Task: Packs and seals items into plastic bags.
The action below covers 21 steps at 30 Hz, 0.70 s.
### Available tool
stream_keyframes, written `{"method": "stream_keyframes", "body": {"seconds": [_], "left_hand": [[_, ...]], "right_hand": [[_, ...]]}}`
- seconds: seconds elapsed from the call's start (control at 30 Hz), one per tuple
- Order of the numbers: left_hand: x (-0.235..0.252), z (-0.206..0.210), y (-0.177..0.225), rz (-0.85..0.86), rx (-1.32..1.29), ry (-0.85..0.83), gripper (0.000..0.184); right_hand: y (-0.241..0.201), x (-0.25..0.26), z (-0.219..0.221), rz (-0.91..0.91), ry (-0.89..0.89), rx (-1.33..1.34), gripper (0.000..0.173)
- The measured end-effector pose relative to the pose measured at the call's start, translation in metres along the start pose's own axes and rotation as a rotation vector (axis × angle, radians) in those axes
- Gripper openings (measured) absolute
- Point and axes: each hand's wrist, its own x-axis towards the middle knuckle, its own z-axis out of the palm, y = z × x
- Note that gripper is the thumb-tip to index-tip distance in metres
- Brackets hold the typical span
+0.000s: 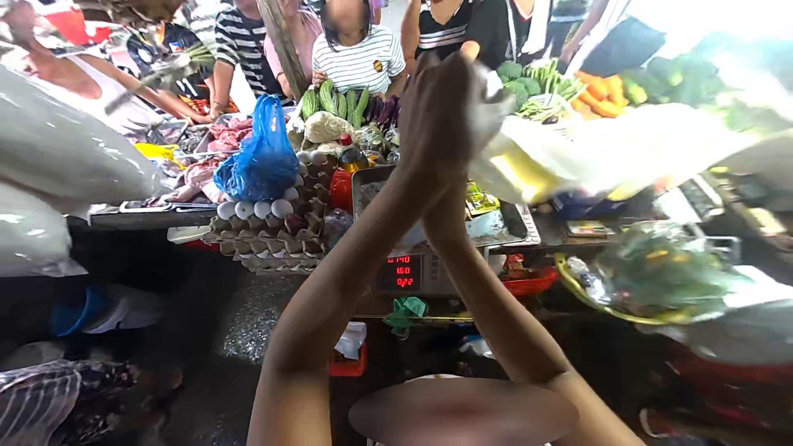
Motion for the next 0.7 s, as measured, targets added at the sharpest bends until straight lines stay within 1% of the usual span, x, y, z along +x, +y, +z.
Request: {"method": "stream_keyframes", "body": {"seconds": [0.07,0.1,0.13,0.17,0.2,0.23,0.3,0.33,0.37,0.43,0.5,0.53,0.57,0.63,0.7], "left_hand": [[-0.002,0.010,-0.033,-0.097,-0.048,0.015,0.038],[-0.006,0.016,-0.053,-0.143,-0.141,0.020,0.035],[-0.011,0.023,-0.072,-0.186,-0.271,0.028,0.029],[-0.019,0.028,-0.090,-0.232,-0.432,0.023,0.023],[-0.027,0.031,-0.103,-0.276,-0.602,0.018,0.019],[-0.036,0.034,-0.115,-0.308,-0.745,0.006,0.017],[-0.053,0.040,-0.134,-0.342,-0.922,-0.067,0.018],[-0.061,0.040,-0.139,-0.336,-0.929,-0.126,0.020],[-0.068,0.040,-0.142,-0.308,-0.887,-0.188,0.022],[-0.075,0.040,-0.145,-0.225,-0.732,-0.293,0.019],[-0.078,0.041,-0.144,-0.108,-0.558,-0.379,0.020],[-0.080,0.043,-0.143,-0.050,-0.467,-0.394,0.019],[-0.083,0.048,-0.141,0.010,-0.386,-0.376,0.019],[-0.089,0.058,-0.138,0.113,-0.291,-0.314,0.020],[-0.094,0.068,-0.134,0.156,-0.254,-0.248,0.020]], "right_hand": [[-0.001,0.000,0.006,-0.076,-0.023,-0.137,0.014],[0.007,0.005,0.006,-0.116,-0.025,-0.231,0.015],[0.016,0.008,0.004,-0.131,-0.043,-0.315,0.018],[0.023,0.012,0.002,-0.119,-0.065,-0.385,0.018],[0.028,0.017,0.000,-0.053,-0.098,-0.410,0.020],[0.032,0.023,-0.002,0.067,-0.149,-0.374,0.022],[0.040,0.038,-0.005,0.305,-0.228,-0.220,0.026],[0.043,0.043,-0.007,0.361,-0.253,-0.196,0.027],[0.045,0.047,-0.009,0.361,-0.274,-0.256,0.027],[0.042,0.050,-0.016,0.257,-0.333,-0.468,0.027],[0.036,0.051,-0.022,0.109,-0.395,-0.605,0.029],[0.031,0.052,-0.025,0.059,-0.440,-0.650,0.031],[0.025,0.055,-0.026,0.052,-0.488,-0.704,0.034],[0.008,0.058,-0.026,0.131,-0.588,-0.858,0.032],[-0.007,0.060,-0.023,0.230,-0.654,-0.973,0.025]]}}
